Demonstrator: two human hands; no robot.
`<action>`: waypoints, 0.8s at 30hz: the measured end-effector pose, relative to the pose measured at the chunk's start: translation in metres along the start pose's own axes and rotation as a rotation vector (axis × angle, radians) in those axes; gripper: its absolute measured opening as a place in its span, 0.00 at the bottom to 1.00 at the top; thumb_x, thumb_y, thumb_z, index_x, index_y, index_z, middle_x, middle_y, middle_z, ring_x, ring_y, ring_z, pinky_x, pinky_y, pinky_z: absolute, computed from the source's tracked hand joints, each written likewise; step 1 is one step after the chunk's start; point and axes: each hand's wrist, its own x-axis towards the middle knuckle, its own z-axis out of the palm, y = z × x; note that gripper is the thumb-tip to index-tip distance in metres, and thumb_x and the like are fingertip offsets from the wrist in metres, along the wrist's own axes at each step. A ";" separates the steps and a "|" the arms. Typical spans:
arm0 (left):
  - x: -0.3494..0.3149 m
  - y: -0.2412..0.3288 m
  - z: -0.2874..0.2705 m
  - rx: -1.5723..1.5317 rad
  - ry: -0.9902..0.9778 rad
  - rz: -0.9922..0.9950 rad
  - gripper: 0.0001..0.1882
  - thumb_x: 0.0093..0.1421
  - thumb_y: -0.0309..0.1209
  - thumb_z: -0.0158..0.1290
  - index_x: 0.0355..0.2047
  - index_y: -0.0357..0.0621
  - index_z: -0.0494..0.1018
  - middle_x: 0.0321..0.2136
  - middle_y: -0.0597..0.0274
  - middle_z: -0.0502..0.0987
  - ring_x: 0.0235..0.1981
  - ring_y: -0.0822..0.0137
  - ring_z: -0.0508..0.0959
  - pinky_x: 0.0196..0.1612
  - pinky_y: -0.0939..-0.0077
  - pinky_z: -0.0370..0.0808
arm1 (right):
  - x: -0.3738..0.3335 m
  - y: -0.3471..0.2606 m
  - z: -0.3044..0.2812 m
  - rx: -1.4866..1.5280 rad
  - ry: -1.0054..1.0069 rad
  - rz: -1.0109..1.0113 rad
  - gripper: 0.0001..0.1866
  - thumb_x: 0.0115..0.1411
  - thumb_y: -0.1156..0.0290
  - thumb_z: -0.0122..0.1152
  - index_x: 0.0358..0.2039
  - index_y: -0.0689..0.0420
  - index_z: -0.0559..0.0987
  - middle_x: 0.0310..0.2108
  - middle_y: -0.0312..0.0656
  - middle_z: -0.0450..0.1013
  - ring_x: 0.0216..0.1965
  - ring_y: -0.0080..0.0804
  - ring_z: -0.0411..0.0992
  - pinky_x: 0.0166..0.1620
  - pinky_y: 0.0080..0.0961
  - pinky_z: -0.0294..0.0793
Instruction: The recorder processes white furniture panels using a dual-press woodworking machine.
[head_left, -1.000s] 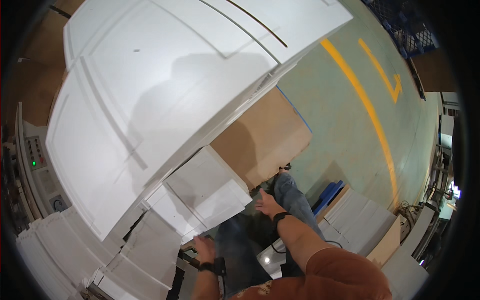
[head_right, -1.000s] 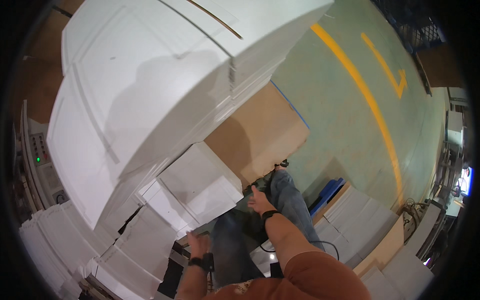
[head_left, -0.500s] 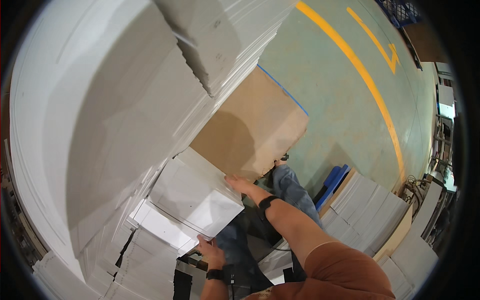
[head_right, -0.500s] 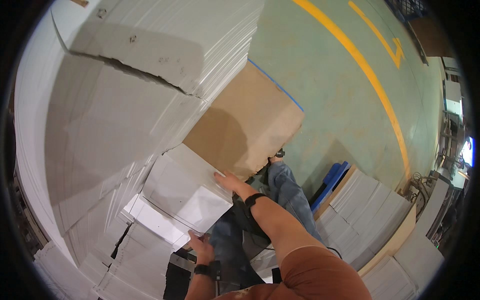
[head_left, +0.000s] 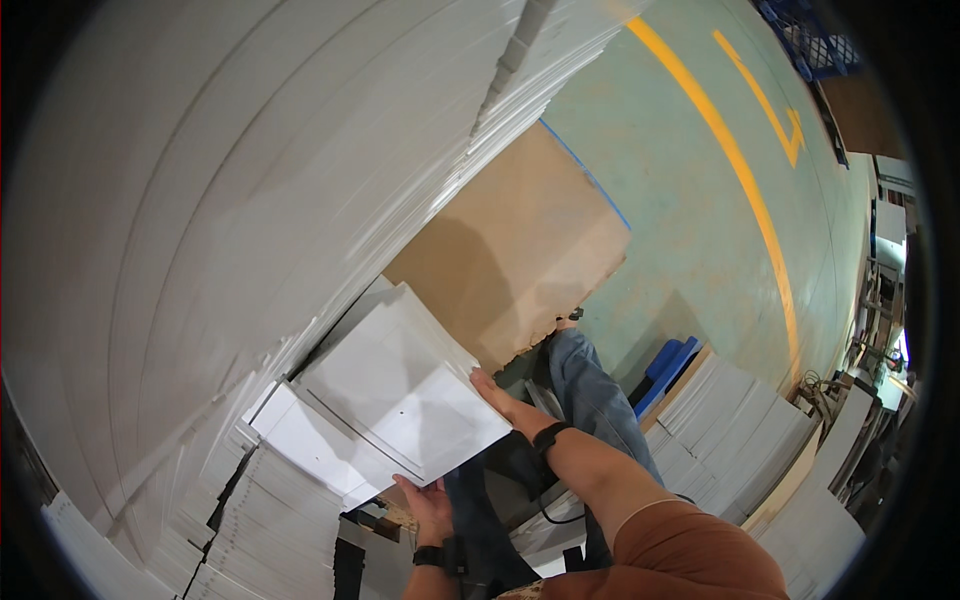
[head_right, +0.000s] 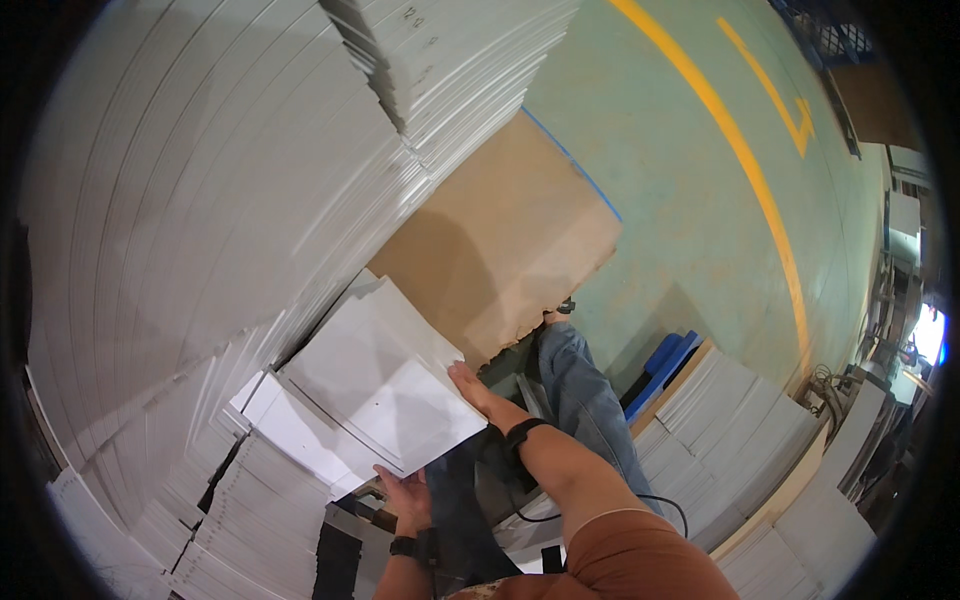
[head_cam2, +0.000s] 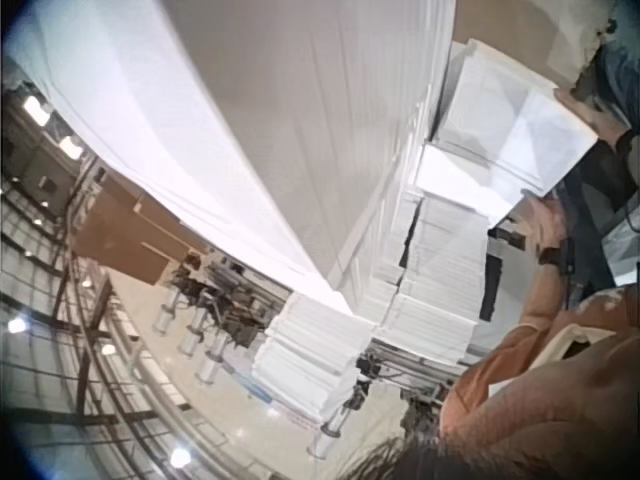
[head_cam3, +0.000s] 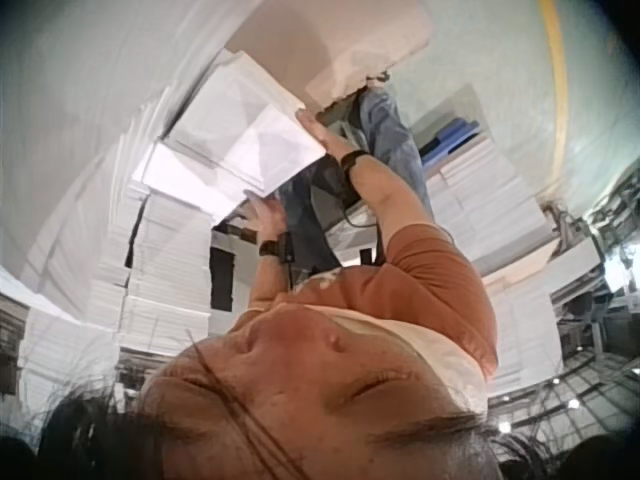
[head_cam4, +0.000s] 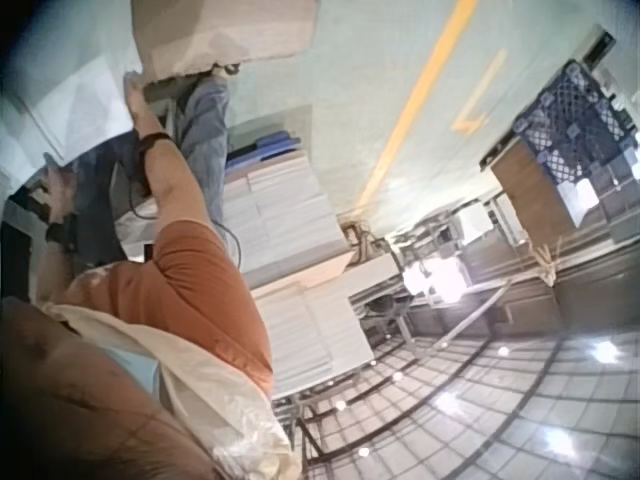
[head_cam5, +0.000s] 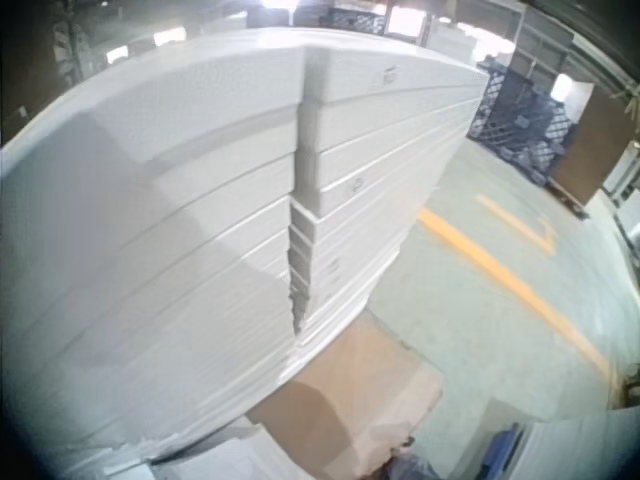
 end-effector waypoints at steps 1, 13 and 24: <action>0.000 -0.001 -0.003 0.043 0.006 0.020 0.38 0.60 0.59 0.47 0.58 0.41 0.59 0.56 0.57 0.63 0.57 0.61 0.64 0.61 0.65 0.63 | -0.004 0.008 -0.002 0.061 -0.043 0.030 0.42 0.65 0.39 0.32 0.66 0.63 0.50 0.68 0.50 0.43 0.70 0.40 0.38 0.68 0.30 0.37; 0.045 -0.122 -0.023 -0.148 -0.120 -0.359 0.25 0.64 0.52 0.39 0.50 0.48 0.70 0.53 0.59 0.70 0.55 0.55 0.67 0.56 0.57 0.66 | 0.169 -0.236 -0.053 -0.977 -0.263 -0.520 0.30 0.65 0.47 0.44 0.55 0.60 0.70 0.50 0.51 0.71 0.49 0.41 0.70 0.52 0.37 0.68; 0.091 -0.066 -0.057 0.031 -0.275 -0.326 0.25 0.64 0.44 0.41 0.56 0.43 0.65 0.57 0.52 0.66 0.56 0.55 0.67 0.58 0.50 0.63 | 0.151 -0.206 -0.028 -0.998 -0.690 -0.153 0.42 0.58 0.34 0.42 0.60 0.57 0.64 0.58 0.51 0.64 0.56 0.46 0.63 0.60 0.38 0.56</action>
